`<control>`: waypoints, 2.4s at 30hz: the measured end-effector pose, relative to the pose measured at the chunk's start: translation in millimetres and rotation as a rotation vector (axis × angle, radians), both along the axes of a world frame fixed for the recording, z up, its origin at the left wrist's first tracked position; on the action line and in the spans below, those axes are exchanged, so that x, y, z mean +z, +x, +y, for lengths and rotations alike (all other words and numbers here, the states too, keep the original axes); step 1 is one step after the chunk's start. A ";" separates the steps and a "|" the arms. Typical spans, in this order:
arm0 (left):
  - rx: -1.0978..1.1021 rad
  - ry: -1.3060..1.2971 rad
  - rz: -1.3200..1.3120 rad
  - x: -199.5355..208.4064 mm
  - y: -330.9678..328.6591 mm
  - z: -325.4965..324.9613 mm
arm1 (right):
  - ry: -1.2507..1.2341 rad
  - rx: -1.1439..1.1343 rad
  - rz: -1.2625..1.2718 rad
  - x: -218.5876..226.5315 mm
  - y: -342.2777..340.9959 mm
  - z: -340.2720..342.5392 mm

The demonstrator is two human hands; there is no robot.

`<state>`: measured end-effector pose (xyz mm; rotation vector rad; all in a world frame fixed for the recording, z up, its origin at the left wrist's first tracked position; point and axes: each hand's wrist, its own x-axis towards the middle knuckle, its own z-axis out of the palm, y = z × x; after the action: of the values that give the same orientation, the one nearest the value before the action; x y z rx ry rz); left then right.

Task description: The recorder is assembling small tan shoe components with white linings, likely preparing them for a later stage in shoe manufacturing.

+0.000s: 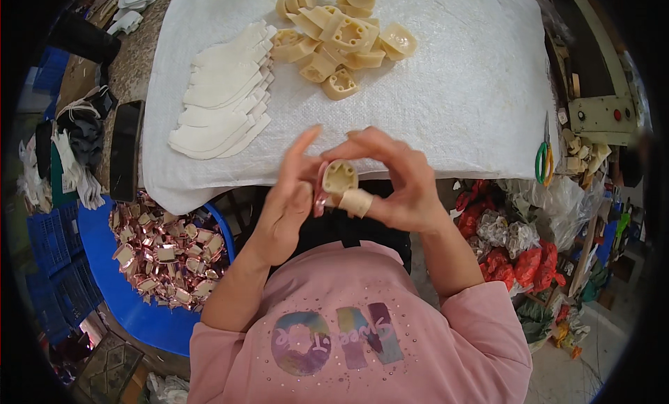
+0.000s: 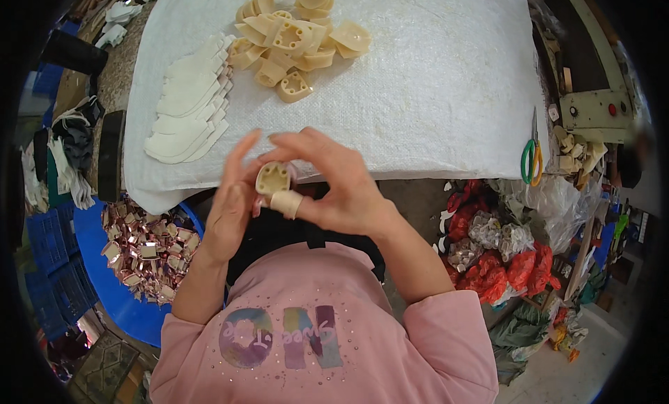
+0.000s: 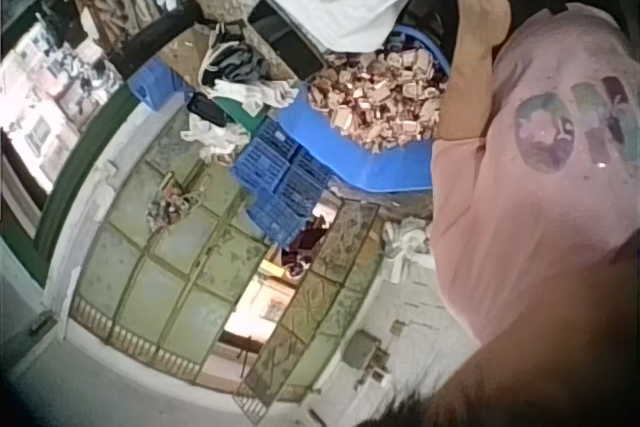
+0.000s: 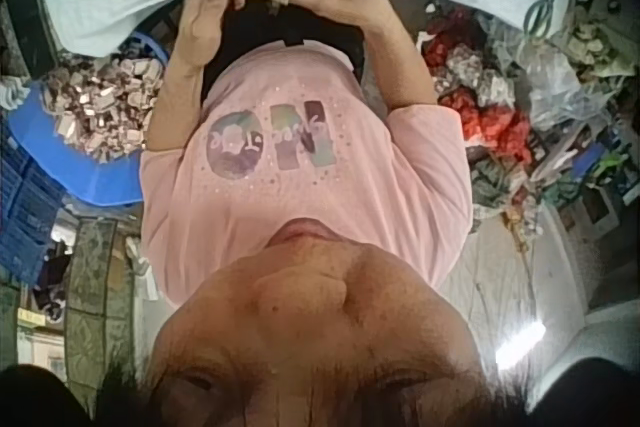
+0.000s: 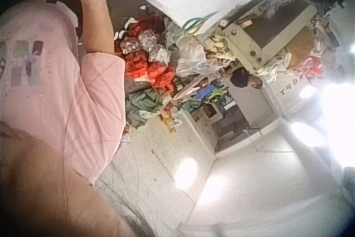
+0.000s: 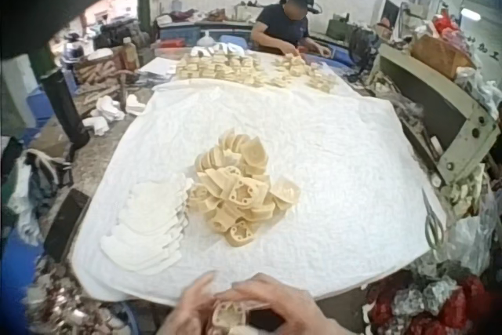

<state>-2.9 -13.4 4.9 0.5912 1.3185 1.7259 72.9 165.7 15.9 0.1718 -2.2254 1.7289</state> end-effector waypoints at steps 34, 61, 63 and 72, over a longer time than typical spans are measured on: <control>0.528 0.066 0.211 -5.3 29.3 36.5 | -0.469 -0.078 -0.016 -28.2 5.3 -57.7; 0.152 0.142 0.039 1.3 22.5 22.1 | -0.538 -0.076 -0.402 1.2 -4.8 -23.7; 0.205 0.094 0.153 2.8 28.0 21.2 | -0.519 -0.067 -0.325 -3.8 -3.2 -27.0; 0.222 0.086 0.172 8.5 27.9 24.5 | -0.808 -0.012 -0.416 -7.7 -0.8 -26.9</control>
<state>25.0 11.1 13.4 0.6761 1.4811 1.9552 72.1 138.7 8.2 -0.4167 -1.5440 2.6741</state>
